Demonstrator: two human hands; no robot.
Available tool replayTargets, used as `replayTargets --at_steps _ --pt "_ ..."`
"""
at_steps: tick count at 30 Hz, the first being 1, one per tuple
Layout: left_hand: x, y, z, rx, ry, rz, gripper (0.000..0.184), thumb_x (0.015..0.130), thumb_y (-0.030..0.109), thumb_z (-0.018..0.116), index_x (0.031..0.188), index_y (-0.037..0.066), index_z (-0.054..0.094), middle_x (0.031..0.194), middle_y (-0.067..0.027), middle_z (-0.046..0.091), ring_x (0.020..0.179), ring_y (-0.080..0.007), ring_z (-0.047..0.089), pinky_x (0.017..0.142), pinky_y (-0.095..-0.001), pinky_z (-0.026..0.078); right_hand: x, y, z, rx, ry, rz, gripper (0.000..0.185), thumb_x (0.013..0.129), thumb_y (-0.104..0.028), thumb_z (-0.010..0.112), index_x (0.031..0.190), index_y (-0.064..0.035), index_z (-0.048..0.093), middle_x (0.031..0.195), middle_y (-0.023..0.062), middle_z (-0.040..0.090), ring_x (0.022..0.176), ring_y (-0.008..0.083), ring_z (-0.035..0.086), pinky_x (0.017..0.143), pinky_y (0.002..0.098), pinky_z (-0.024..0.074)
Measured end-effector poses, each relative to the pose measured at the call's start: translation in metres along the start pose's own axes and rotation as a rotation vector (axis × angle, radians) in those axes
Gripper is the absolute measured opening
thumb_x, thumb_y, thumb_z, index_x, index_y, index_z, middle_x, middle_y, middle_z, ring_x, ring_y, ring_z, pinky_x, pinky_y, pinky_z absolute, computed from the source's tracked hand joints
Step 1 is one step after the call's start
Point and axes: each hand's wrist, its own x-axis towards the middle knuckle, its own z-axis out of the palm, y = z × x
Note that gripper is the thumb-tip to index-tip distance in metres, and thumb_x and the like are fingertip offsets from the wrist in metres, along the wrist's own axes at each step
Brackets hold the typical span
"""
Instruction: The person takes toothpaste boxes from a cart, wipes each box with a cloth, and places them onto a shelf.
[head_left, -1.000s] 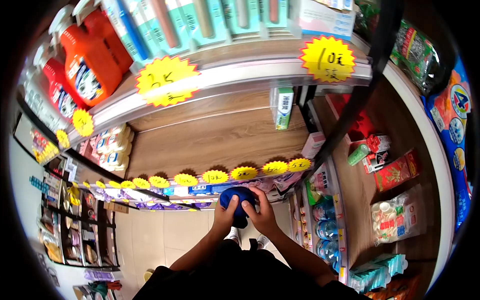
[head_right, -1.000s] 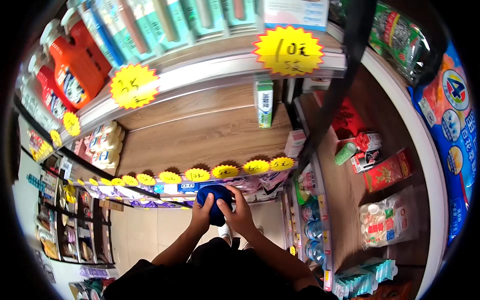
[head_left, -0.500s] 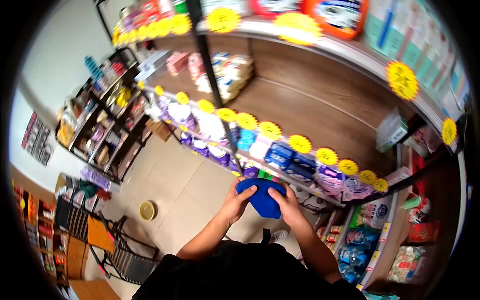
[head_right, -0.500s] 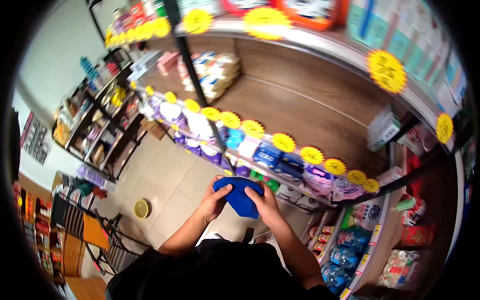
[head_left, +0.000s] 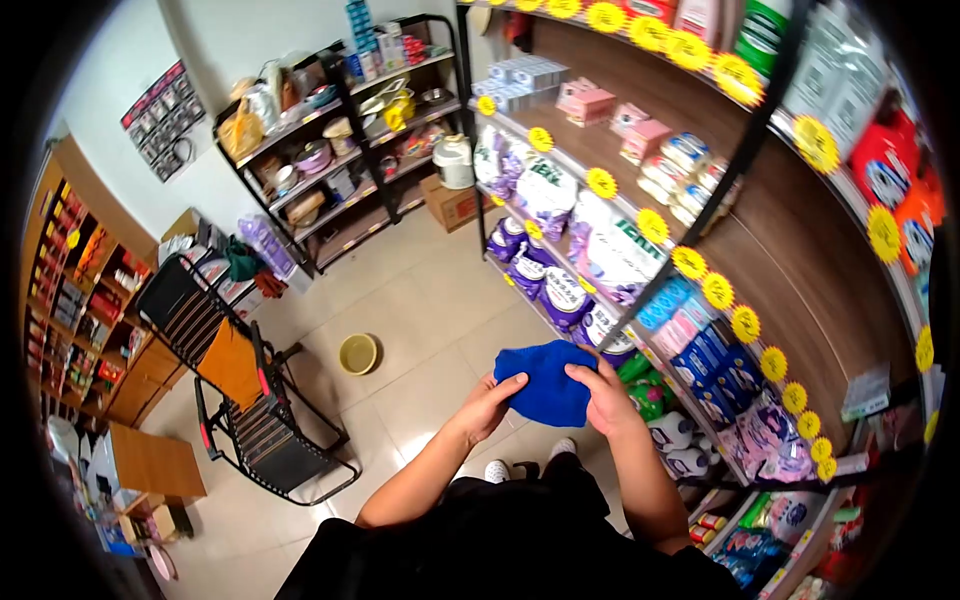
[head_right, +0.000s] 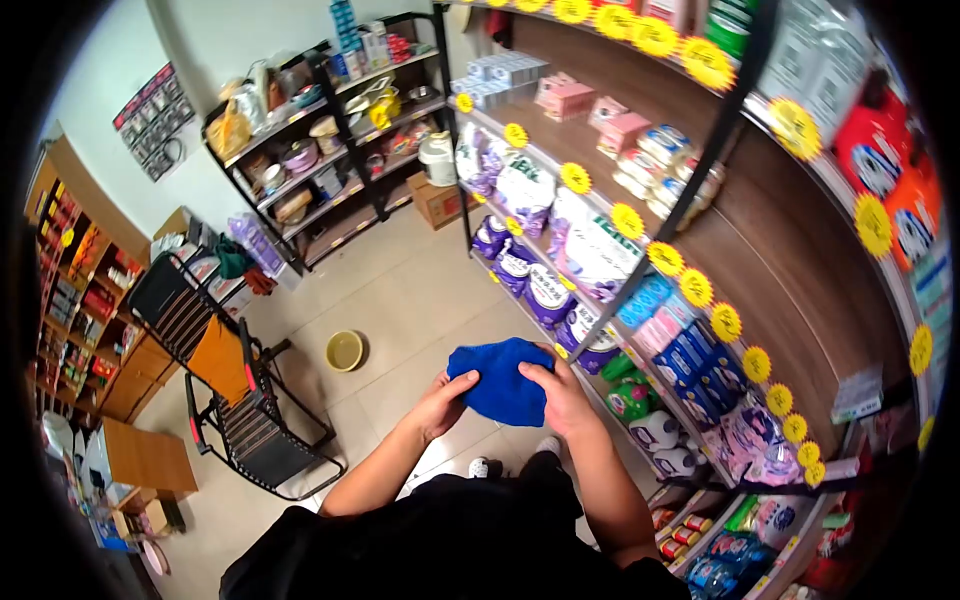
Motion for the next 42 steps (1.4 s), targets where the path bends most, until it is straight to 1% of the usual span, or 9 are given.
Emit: replayTargets --at_steps 5,10,14,18,22,25,28,30,42 --pt "0.006 0.061 -0.051 0.135 0.168 0.247 0.042 0.096 0.011 0.067 0.135 0.006 0.054 0.119 -0.0036 0.066 0.11 -0.0128 0.061 0.098 -0.0302 0.047 0.073 0.008 0.053 -0.115 -0.05 -0.027 0.047 0.088 -0.009 0.073 0.131 -0.0048 0.052 0.114 0.0065 0.062 0.105 0.0166 0.06 0.094 0.0319 0.0478" --pt "0.043 0.11 -0.117 0.218 0.269 0.299 0.031 0.093 0.01 0.071 0.12 0.005 0.056 0.108 -0.0025 0.067 0.1 -0.0123 0.064 0.091 -0.0304 0.051 0.172 0.017 0.098 -0.188 0.07 0.054 0.039 0.092 -0.013 0.071 0.128 -0.0076 0.058 0.113 0.0043 0.059 0.108 0.0141 0.053 0.095 0.0287 0.0437" --pt "0.09 0.15 -0.167 0.126 0.411 0.381 0.041 0.091 0.002 0.071 0.123 0.012 0.047 0.102 -0.0055 0.067 0.097 -0.0157 0.064 0.089 -0.0341 0.053 0.276 0.038 0.113 -0.223 -0.055 0.043 0.038 0.093 -0.014 0.071 0.128 -0.0115 0.056 0.103 0.0055 0.062 0.093 0.013 0.061 0.078 0.028 0.0511" --pt "0.132 0.223 -0.187 0.186 0.459 0.476 0.058 0.089 -0.002 0.072 0.137 0.013 0.043 0.112 -0.0096 0.064 0.104 -0.0177 0.062 0.09 -0.0343 0.053 0.355 0.017 0.155 0.253 -0.172 0.203 0.056 0.092 -0.009 0.07 0.142 -0.0195 0.047 0.118 0.0084 0.06 0.103 0.0186 0.061 0.089 0.034 0.0528" --pt "0.173 0.285 -0.214 0.304 0.532 0.595 0.044 0.088 -0.002 0.073 0.128 0.007 0.057 0.117 -0.0066 0.063 0.106 -0.016 0.06 0.09 -0.031 0.052 0.421 -0.002 0.189 -0.082 -0.455 0.086 0.079 0.084 -0.009 0.078 0.151 -0.0199 0.037 0.132 0.0123 0.052 0.12 0.025 0.055 0.097 0.0414 0.0502" --pt "0.196 0.332 -0.239 0.471 0.538 0.517 0.042 0.088 0.001 0.074 0.126 0.008 0.058 0.115 -0.0051 0.062 0.104 -0.0134 0.059 0.09 -0.0299 0.051 0.477 -0.01 0.217 -1.132 -0.372 -0.563 0.085 0.073 -0.033 0.088 0.144 -0.0101 0.047 0.149 0.0203 0.035 0.129 0.0397 0.05 0.107 0.0458 0.043" --pt "0.225 0.374 -0.275 0.548 0.458 0.411 0.04 0.088 0.002 0.074 0.125 0.008 0.06 0.112 -0.0023 0.061 0.101 -0.0102 0.057 0.089 -0.0283 0.05 0.53 -0.016 0.255 -1.109 -0.604 -0.713 0.081 0.076 -0.034 0.086 0.142 -0.0073 0.047 0.141 0.0232 0.048 0.133 0.0388 0.048 0.108 0.0449 0.0424" --pt "0.257 0.415 -0.313 0.637 0.301 0.512 0.041 0.088 0.0 0.074 0.125 0.009 0.06 0.113 -0.0015 0.061 0.1 -0.0104 0.058 0.089 -0.028 0.05 0.574 -0.004 0.293 -0.895 -0.694 -0.519 0.083 0.078 -0.034 0.085 0.143 -0.0045 0.043 0.136 0.024 0.054 0.128 0.0384 0.053 0.105 0.0442 0.045" --pt "0.4 0.627 -0.481 1.05 0.272 0.309 0.048 0.083 0.01 0.081 0.125 0.007 0.057 0.083 0.0004 0.058 0.073 -0.0086 0.053 0.066 -0.0263 0.048 0.784 -0.007 0.43 -0.94 -0.372 -0.312 0.035 0.091 -0.033 0.071 0.103 -0.0015 0.06 0.086 0.0203 0.069 0.079 0.0352 0.071 0.07 0.042 0.0545"
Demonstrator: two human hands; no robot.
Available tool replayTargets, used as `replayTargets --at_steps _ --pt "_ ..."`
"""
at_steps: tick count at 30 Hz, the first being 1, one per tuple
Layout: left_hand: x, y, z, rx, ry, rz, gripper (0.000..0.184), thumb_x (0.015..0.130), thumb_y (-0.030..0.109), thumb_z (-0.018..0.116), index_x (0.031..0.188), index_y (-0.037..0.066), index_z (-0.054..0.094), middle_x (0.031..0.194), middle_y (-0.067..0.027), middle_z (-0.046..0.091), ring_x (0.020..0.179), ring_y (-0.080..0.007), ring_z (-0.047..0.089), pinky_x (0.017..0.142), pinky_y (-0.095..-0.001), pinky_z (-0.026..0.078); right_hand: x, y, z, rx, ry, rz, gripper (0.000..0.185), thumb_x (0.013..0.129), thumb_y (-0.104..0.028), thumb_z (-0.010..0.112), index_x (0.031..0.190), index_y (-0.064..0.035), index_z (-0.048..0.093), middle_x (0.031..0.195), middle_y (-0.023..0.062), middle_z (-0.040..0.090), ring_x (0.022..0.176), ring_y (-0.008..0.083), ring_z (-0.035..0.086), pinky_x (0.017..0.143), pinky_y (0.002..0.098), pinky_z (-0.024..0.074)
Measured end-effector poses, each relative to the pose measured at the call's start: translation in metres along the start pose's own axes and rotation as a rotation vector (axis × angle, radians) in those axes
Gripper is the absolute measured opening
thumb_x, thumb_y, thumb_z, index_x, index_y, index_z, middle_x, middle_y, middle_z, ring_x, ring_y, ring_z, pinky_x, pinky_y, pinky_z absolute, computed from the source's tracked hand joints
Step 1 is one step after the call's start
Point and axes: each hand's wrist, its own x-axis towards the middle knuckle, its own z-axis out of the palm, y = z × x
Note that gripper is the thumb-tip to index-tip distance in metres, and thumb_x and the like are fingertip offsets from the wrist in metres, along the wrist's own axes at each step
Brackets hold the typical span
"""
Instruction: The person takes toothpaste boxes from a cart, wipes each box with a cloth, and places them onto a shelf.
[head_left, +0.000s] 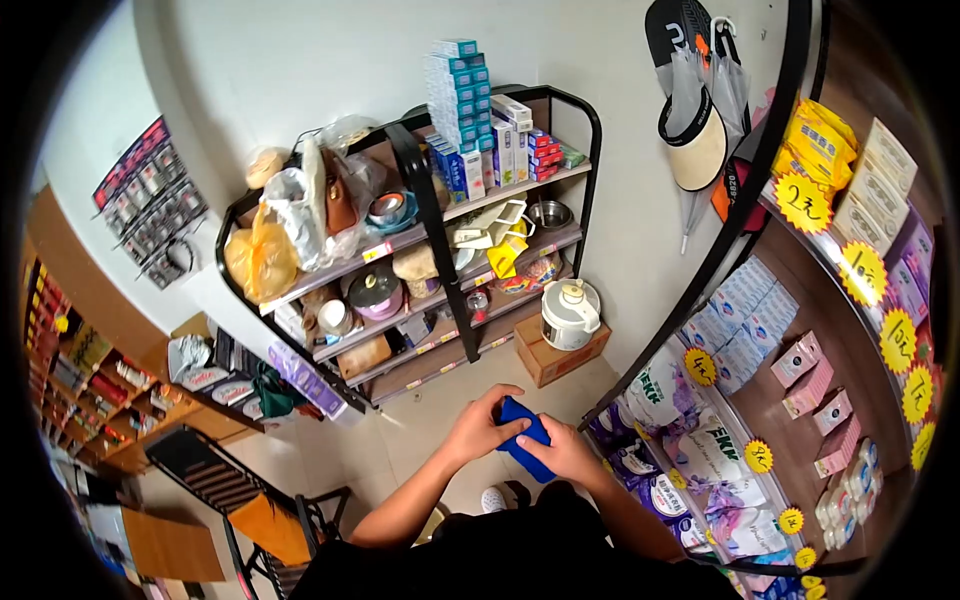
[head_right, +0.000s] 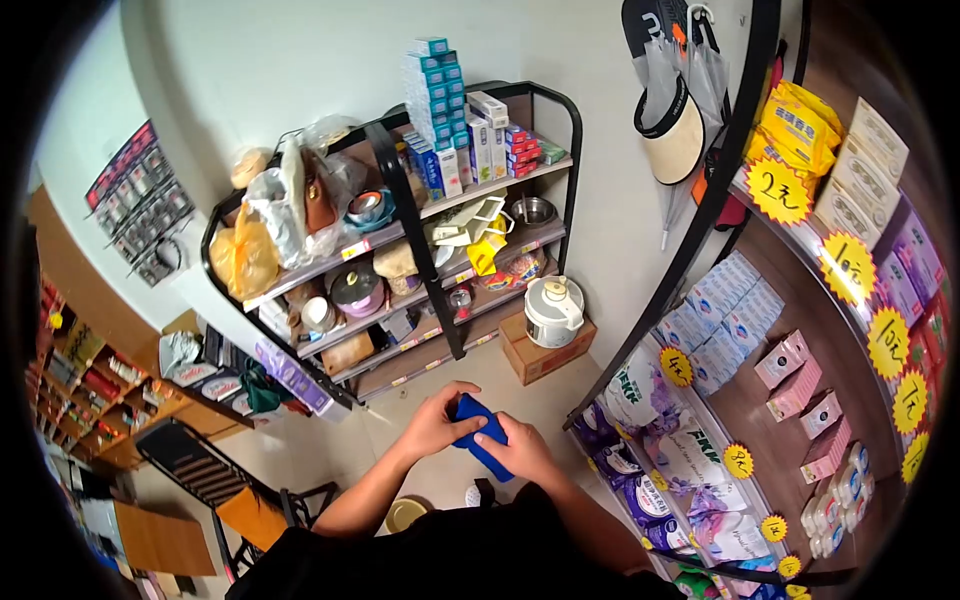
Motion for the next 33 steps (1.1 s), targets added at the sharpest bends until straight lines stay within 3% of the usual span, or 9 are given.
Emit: replayTargets --at_steps 4,6,11,16,18,22,25,29,33 --pt "0.078 -0.022 -0.02 -0.129 0.072 0.02 0.031 0.089 0.013 0.077 0.116 0.005 0.062 0.082 0.0004 0.059 0.073 -0.007 0.054 0.063 -0.025 0.046 0.069 0.028 -0.017 0.239 0.139 0.113 0.029 0.092 -0.025 0.073 0.102 0.0002 0.064 0.084 0.0074 0.07 0.074 0.0112 0.064 0.068 0.0307 0.0534" --pt "0.119 -0.05 -0.021 -0.225 0.065 0.011 0.026 0.093 0.012 0.072 0.116 0.004 0.062 0.082 0.0008 0.059 0.073 -0.0065 0.054 0.064 -0.0244 0.046 0.103 0.042 -0.03 0.354 0.182 0.144 0.028 0.093 -0.023 0.072 0.107 0.0007 0.065 0.088 0.0038 0.069 0.078 0.0085 0.062 0.071 0.0288 0.0528" --pt "0.238 -0.104 -0.014 -0.431 -0.015 -0.03 0.018 0.101 0.02 0.063 0.109 0.005 0.065 0.086 0.0036 0.062 0.077 -0.0055 0.056 0.067 -0.0234 0.047 0.192 0.09 -0.065 0.599 0.263 0.164 0.03 0.095 -0.021 0.069 0.116 -0.0005 0.064 0.095 0.002 0.068 0.08 0.0083 0.061 0.073 0.0269 0.0522" --pt "0.371 -0.135 0.0 -0.422 0.058 -0.122 0.022 0.103 0.026 0.057 0.107 0.006 0.067 0.089 0.0022 0.065 0.08 -0.007 0.059 0.069 -0.0235 0.048 0.273 0.127 -0.12 0.879 0.339 0.45 0.032 0.097 -0.024 0.068 0.119 -0.0018 0.064 0.104 0.0035 0.069 0.088 0.0112 0.064 0.079 0.0284 0.0531" --pt "0.431 -0.12 0.002 -0.492 0.051 -0.277 0.023 0.103 0.027 0.056 0.104 0.007 0.066 0.09 0.0009 0.066 0.081 -0.0084 0.06 0.071 -0.0245 0.049 0.301 0.148 -0.137 0.857 0.357 0.411 0.032 0.098 -0.026 0.067 0.118 -0.0014 0.064 0.102 0.0033 0.069 0.088 0.0112 0.064 0.078 0.0285 0.053" --pt "0.561 -0.127 0.01 -0.624 -0.011 -0.305 0.022 0.101 0.03 0.058 0.103 0.009 0.063 0.092 -0.0017 0.066 0.084 -0.0112 0.062 0.071 -0.027 0.051 0.341 0.174 -0.165 0.788 0.52 0.4 0.032 0.098 -0.025 0.066 0.119 -0.0011 0.064 0.102 0.0032 0.068 0.087 0.0114 0.063 0.08 0.0287 0.0519" --pt "0.649 -0.111 0.017 -0.753 0.101 -0.379 0.02 0.096 0.027 0.061 0.108 0.01 0.061 0.087 -0.0002 0.064 0.073 -0.0115 0.061 0.064 -0.0269 0.052 0.368 0.188 -0.185 0.676 0.637 0.395 0.032 0.098 -0.025 0.067 0.119 -0.0006 0.064 0.105 0.0033 0.067 0.09 0.0123 0.062 0.082 0.0293 0.0508" --pt "0.763 -0.132 0.022 -0.774 0.204 -0.367 0.025 0.094 0.028 0.063 0.111 0.01 0.059 0.089 -0.0007 0.062 0.077 -0.013 0.06 0.066 -0.0293 0.053 0.389 0.185 -0.201 0.661 0.788 0.429 0.034 0.097 -0.025 0.068 0.119 0.0006 0.062 0.104 0.0052 0.068 0.091 0.013 0.062 0.081 0.0295 0.0514" --pt "0.844 -0.14 0.027 -0.997 0.192 -0.573 0.045 0.095 0.032 0.065 0.128 0.004 0.051 0.118 -0.0098 0.062 0.097 -0.02 0.061 0.078 -0.0374 0.058 0.407 0.2 -0.207 0.66 0.884 0.48 0.033 0.096 -0.024 0.069 0.116 0.0008 0.062 0.102 0.0061 0.068 0.088 0.0133 0.063 0.079 0.029 0.052"
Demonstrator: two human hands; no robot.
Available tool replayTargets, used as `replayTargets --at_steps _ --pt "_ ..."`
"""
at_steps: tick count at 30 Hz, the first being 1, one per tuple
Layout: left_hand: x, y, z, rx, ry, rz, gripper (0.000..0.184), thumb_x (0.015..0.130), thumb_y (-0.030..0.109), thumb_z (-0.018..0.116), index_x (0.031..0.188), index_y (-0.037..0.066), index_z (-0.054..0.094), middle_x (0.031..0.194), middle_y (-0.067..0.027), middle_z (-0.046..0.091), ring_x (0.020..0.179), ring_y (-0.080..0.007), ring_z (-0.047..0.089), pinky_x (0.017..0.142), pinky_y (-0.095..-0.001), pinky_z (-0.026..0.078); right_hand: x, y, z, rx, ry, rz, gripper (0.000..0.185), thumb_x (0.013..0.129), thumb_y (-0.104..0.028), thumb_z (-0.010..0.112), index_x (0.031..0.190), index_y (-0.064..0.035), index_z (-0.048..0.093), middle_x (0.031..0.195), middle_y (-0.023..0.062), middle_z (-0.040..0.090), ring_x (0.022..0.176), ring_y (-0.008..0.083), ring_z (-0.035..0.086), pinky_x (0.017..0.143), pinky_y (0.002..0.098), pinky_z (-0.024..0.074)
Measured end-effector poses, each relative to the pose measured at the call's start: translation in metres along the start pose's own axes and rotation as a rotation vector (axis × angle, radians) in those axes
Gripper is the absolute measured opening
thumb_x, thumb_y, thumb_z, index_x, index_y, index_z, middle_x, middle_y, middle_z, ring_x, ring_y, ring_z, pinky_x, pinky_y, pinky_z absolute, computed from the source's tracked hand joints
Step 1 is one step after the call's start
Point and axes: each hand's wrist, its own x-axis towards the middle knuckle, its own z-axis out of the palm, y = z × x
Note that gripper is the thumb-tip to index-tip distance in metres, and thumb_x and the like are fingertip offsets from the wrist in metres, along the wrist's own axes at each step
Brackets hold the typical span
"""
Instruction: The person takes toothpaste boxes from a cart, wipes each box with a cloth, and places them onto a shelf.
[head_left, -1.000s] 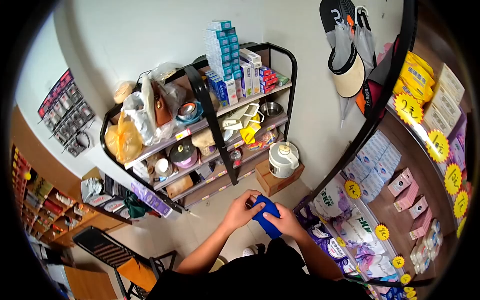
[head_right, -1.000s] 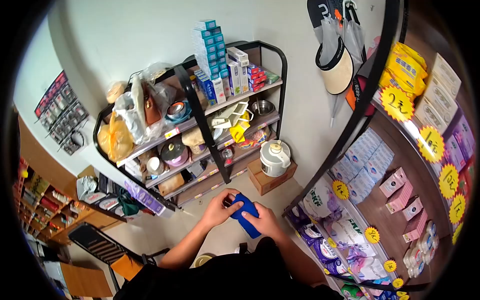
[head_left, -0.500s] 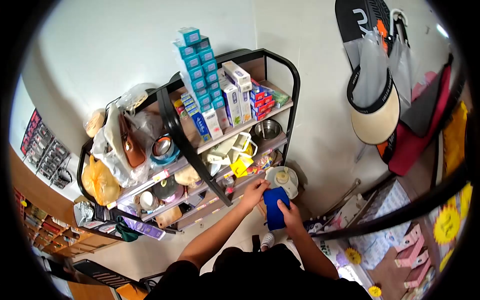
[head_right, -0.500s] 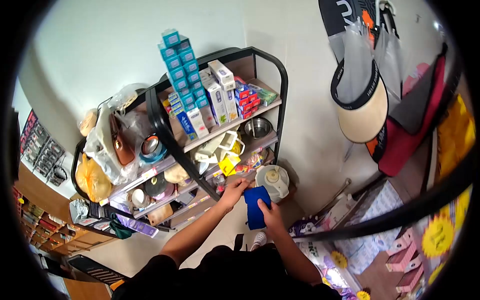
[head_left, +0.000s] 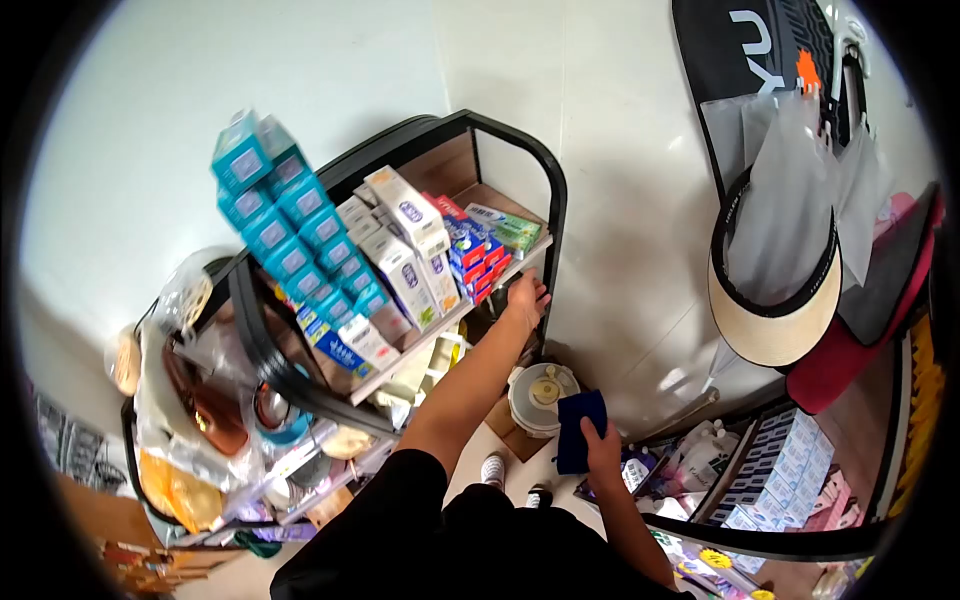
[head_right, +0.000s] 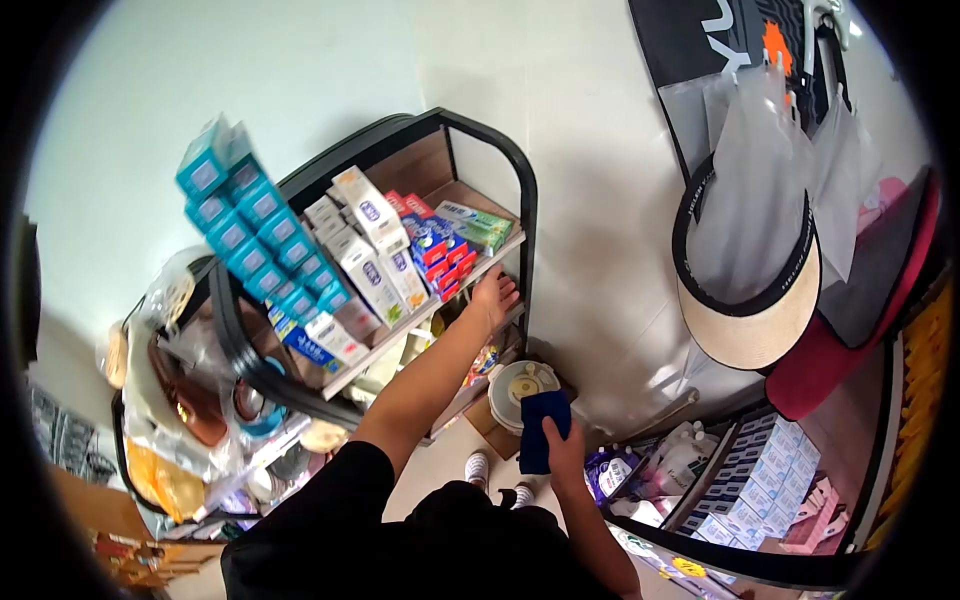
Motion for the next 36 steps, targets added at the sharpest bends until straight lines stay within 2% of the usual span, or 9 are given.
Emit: replayTargets --at_steps 1,5,7,11,15,22,26,29,36 --pt "0.011 0.004 0.006 -0.056 0.043 -0.016 0.057 0.095 0.038 0.066 0.135 0.002 0.046 0.127 -0.0115 0.059 0.106 -0.0219 0.06 0.085 -0.0392 0.058 0.004 -0.001 0.005 -0.01 0.025 0.001 0.031 0.097 -0.022 0.068 0.116 0.0006 0.062 0.102 0.0059 0.068 0.087 0.0134 0.063 0.079 0.0287 0.0517" --pt "0.047 0.01 0.022 -0.214 0.007 -0.027 0.067 0.093 0.047 0.068 0.137 0.003 0.044 0.131 -0.0127 0.056 0.113 -0.0234 0.058 0.09 -0.0406 0.056 0.016 0.001 0.028 -0.014 0.129 0.029 0.03 0.096 -0.022 0.068 0.114 0.0 0.062 0.101 0.0065 0.068 0.086 0.0138 0.064 0.078 0.0285 0.0518" --pt "0.055 0.011 0.027 -0.398 0.059 -0.013 0.059 0.09 0.051 0.072 0.122 0.004 0.055 0.119 -0.0085 0.06 0.105 -0.0209 0.061 0.081 -0.036 0.056 0.018 0.006 0.036 -0.003 0.131 0.049 0.03 0.095 -0.023 0.069 0.115 -0.0005 0.061 0.1 0.0067 0.068 0.085 0.0145 0.064 0.076 0.0292 0.0528" --pt "0.053 0.021 0.041 -0.485 0.147 -0.058 0.057 0.09 0.049 0.072 0.12 0.003 0.056 0.111 -0.0074 0.063 0.098 -0.0207 0.063 0.079 -0.0345 0.056 0.025 0.016 0.047 0.053 0.162 0.064 0.031 0.095 -0.023 0.069 0.115 -0.0007 0.061 0.099 0.0065 0.068 0.084 0.0149 0.065 0.074 0.0298 0.0537" --pt "0.061 0.018 0.04 -0.393 0.256 0.071 0.05 0.088 0.042 0.073 0.113 0.002 0.057 0.103 -0.0076 0.065 0.092 -0.0206 0.064 0.075 -0.034 0.057 0.032 0.01 0.051 0.062 0.132 0.092 0.032 0.095 -0.022 0.069 0.116 0.0001 0.061 0.099 0.0064 0.068 0.085 0.0142 0.065 0.076 0.0295 0.0538" --pt "0.033 -0.018 0.001 -0.456 -0.108 0.184 0.055 0.089 0.014 0.068 0.131 0.011 0.034 0.121 -0.0108 0.054 0.099 -0.0265 0.064 0.085 -0.0406 0.056 0.055 -0.006 0.034 0.104 0.054 0.016 0.03 0.095 -0.021 0.07 0.114 -0.0002 0.062 0.1 0.0052 0.067 0.087 0.0119 0.063 0.078 0.028 0.0518" --pt "-0.021 -0.039 -0.015 -0.458 -0.125 0.209 0.051 0.091 0.013 0.063 0.132 0.011 0.033 0.118 -0.0128 0.056 0.1 -0.0283 0.065 0.087 -0.0432 0.055 0.06 -0.014 0.023 0.071 0.039 0.002 0.031 0.095 -0.022 0.069 0.117 -0.0013 0.063 0.099 0.0045 0.068 0.085 0.0131 0.064 0.076 0.0282 0.0527" --pt "-0.061 -0.054 -0.041 -0.335 -0.315 0.157 0.05 0.086 0.016 0.061 0.13 0.014 0.038 0.115 -0.0145 0.06 0.105 -0.0316 0.063 0.093 -0.0479 0.051 0.057 -0.02 0.023 0.086 0.043 -0.02 0.029 0.095 -0.021 0.069 0.114 -0.0002 0.062 0.1 0.0041 0.067 0.087 0.0117 0.062 0.078 0.0277 0.0514" --pt "-0.149 -0.082 -0.09 -0.305 -0.477 -0.116 0.062 0.068 0.01 0.054 0.129 0.016 0.048 0.118 -0.0104 0.061 0.108 -0.0315 0.059 0.093 -0.0509 0.047 0.043 -0.031 0.012 -0.232 0.113 -0.405 0.029 0.093 -0.024 0.071 0.108 0.0001 0.062 0.093 0.01 0.068 0.084 0.0171 0.064 0.077 0.0322 0.0513"
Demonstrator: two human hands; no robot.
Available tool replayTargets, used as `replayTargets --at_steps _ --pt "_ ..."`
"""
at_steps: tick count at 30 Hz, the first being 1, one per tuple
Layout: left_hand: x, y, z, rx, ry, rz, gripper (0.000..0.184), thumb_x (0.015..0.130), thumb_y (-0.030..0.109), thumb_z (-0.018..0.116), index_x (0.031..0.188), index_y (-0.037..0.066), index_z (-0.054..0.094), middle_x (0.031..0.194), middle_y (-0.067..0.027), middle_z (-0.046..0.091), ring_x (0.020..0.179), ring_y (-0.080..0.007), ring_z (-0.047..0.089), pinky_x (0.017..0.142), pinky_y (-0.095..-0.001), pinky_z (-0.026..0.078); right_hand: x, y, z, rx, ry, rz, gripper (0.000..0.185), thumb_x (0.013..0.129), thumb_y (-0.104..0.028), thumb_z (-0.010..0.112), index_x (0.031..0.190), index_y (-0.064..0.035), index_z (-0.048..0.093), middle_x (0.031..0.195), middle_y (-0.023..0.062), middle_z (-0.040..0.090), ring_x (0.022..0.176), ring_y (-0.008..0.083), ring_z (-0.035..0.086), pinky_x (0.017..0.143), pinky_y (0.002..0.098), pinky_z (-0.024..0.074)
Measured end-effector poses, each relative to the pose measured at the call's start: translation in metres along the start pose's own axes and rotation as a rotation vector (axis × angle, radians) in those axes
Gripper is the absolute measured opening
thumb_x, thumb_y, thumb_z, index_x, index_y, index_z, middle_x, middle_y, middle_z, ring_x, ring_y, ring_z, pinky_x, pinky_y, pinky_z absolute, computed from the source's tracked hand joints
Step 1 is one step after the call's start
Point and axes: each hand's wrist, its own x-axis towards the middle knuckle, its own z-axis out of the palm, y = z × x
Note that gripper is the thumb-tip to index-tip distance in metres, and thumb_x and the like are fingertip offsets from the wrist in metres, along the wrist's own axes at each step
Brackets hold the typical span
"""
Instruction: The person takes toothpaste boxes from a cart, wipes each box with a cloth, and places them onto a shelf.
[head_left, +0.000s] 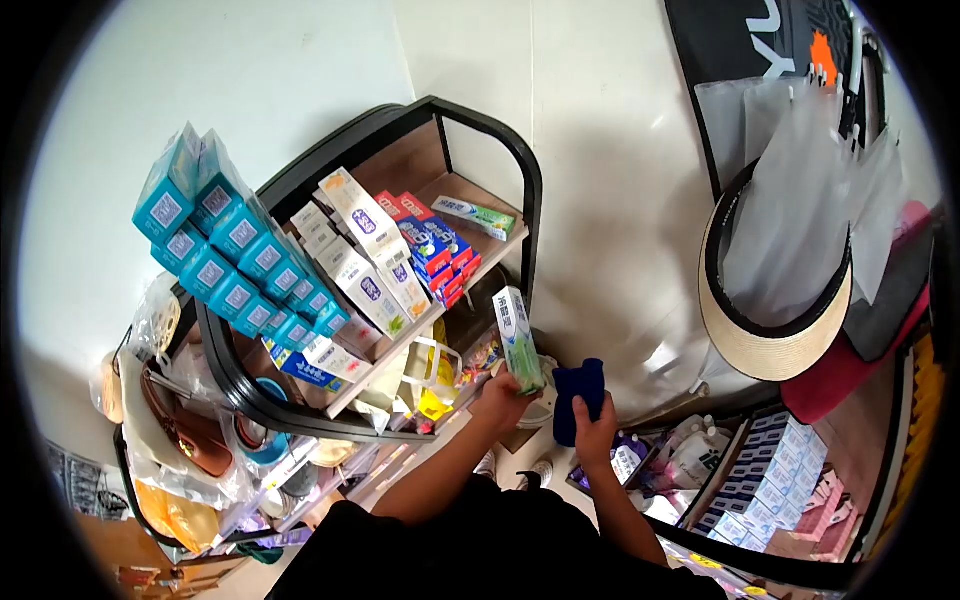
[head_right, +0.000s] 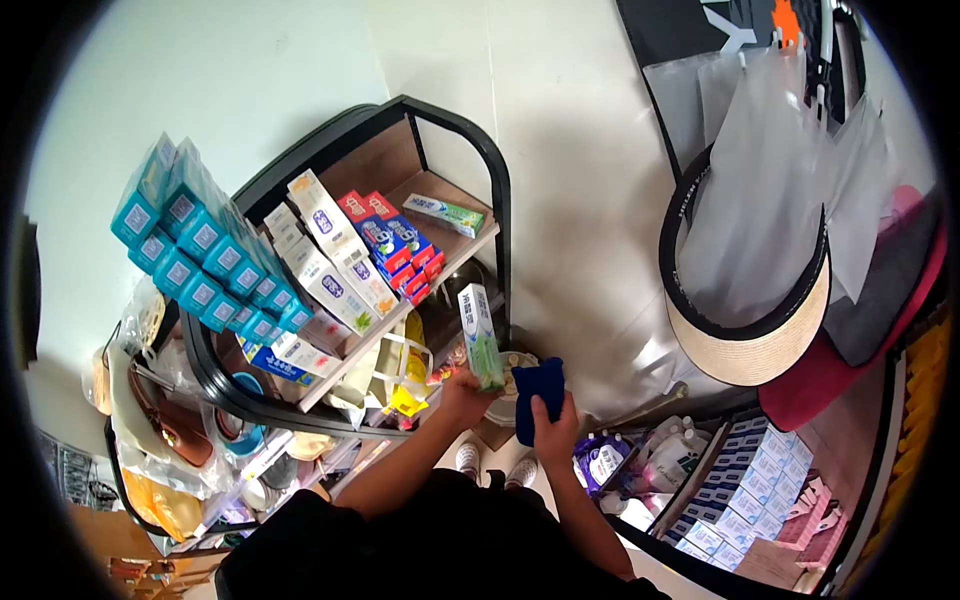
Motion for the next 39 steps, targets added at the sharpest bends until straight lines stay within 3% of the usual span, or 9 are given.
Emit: replayTargets --at_steps 3,7,9,22,25,27,31,35,39 --pt "-0.04 0.001 0.009 0.006 -0.022 -0.061 0.077 0.063 0.009 0.051 0.139 0.017 0.045 0.127 -0.0083 0.058 0.115 -0.0314 0.056 0.099 -0.0508 0.043 -0.014 -0.013 -0.002 -0.136 -0.069 -0.144 0.033 0.091 -0.025 0.073 0.111 -0.0002 0.063 0.095 0.0156 0.068 0.083 0.0237 0.067 0.076 0.0362 0.0523" --pt "-0.083 0.01 0.028 0.654 -0.113 0.227 0.068 0.083 0.024 0.056 0.148 0.013 0.038 0.137 -0.0078 0.055 0.124 -0.0243 0.055 0.104 -0.0376 0.047 -0.043 -0.041 0.011 -0.198 -0.17 -0.407 0.047 0.089 -0.018 0.073 0.132 -0.0034 0.058 0.104 0.0143 0.065 0.085 0.026 0.066 0.08 0.0357 0.0529" --pt "-0.104 0.016 0.03 0.034 -0.111 -0.013 0.062 0.088 0.029 0.055 0.146 0.014 0.041 0.135 -0.0077 0.057 0.121 -0.0246 0.058 0.103 -0.0387 0.048 -0.049 -0.051 0.014 -0.489 -0.503 -0.622 0.047 0.086 -0.021 0.076 0.129 -0.0118 0.062 0.107 0.0165 0.064 0.088 0.0335 0.066 0.076 0.0404 0.0545" --pt "-0.219 0.063 -0.064 0.258 -0.119 -0.109 0.056 0.103 0.035 0.045 0.154 0.016 0.032 0.137 -0.0062 0.056 0.119 -0.0183 0.059 0.1 -0.0341 0.05 -0.135 -0.079 0.116 -0.582 -0.133 -0.681 0.036 0.086 -0.03 0.075 0.12 -0.0195 0.068 0.104 0.0147 0.062 0.083 0.0352 0.066 0.069 0.044 0.0546" --pt "-0.252 0.073 -0.067 0.3 -0.094 -0.176 0.05 0.102 0.037 0.048 0.148 0.021 0.037 0.104 -0.0028 0.061 0.082 -0.018 0.063 0.067 -0.0349 0.052 -0.126 -0.113 0.127 -0.563 -0.067 -0.562 0.036 0.086 -0.029 0.074 0.119 -0.0169 0.067 0.102 0.0141 0.062 0.084 0.0354 0.066 0.071 0.0458 0.054" --pt "-0.264 0.078 -0.067 0.249 -0.075 -0.24 0.053 0.102 0.037 0.048 0.15 0.024 0.033 0.099 -0.0022 0.059 0.078 -0.0185 0.061 0.063 -0.0351 0.05 -0.131 -0.123 0.13 -0.562 -0.058 -0.534 0.034 0.086 -0.024 0.074 0.117 -0.0144 0.067 0.101 0.0147 0.061 0.085 0.0355 0.066 0.071 0.0433 0.0539" --pt "-0.282 0.083 -0.076 0.226 -0.093 -0.279 0.048 0.102 0.037 0.047 0.146 0.023 0.037 0.099 -0.0026 0.06 0.079 -0.0196 0.062 0.063 -0.0367 0.05 -0.157 -0.127 0.13 -0.588 0.001 -0.559 0.026 0.084 -0.019 0.075 0.109 -0.011 0.07 0.101 0.015 0.062 0.085 0.0342 0.066 0.072 0.0406 0.0539" --pt "-0.291 0.073 -0.087 0.205 -0.121 -0.349 0.053 0.103 0.032 0.044 0.154 0.025 0.032 0.122 0.0015 0.063 0.095 -0.0145 0.065 0.071 -0.0351 0.056 -0.186 -0.129 0.119 -0.589 0.037 -0.517 0.024 0.083 -0.021 0.076 0.104 -0.0105 0.071 0.111 0.0148 0.064 0.092 0.0351 0.067 0.079 0.0432 0.0555" --pt "-0.296 0.062 -0.084 0.219 -0.13 -0.369 0.053 0.103 0.033 0.045 0.153 0.022 0.033 0.128 -0.0003 0.061 0.103 -0.0149 0.064 0.08 -0.035 0.056 -0.225 -0.111 0.098 -0.581 -0.119 -0.798 0.028 0.078 -0.02 0.08 0.1 -0.0061 0.07 0.125 0.0149 0.063 0.106 0.0351 0.067 0.086 0.0416 0.057"
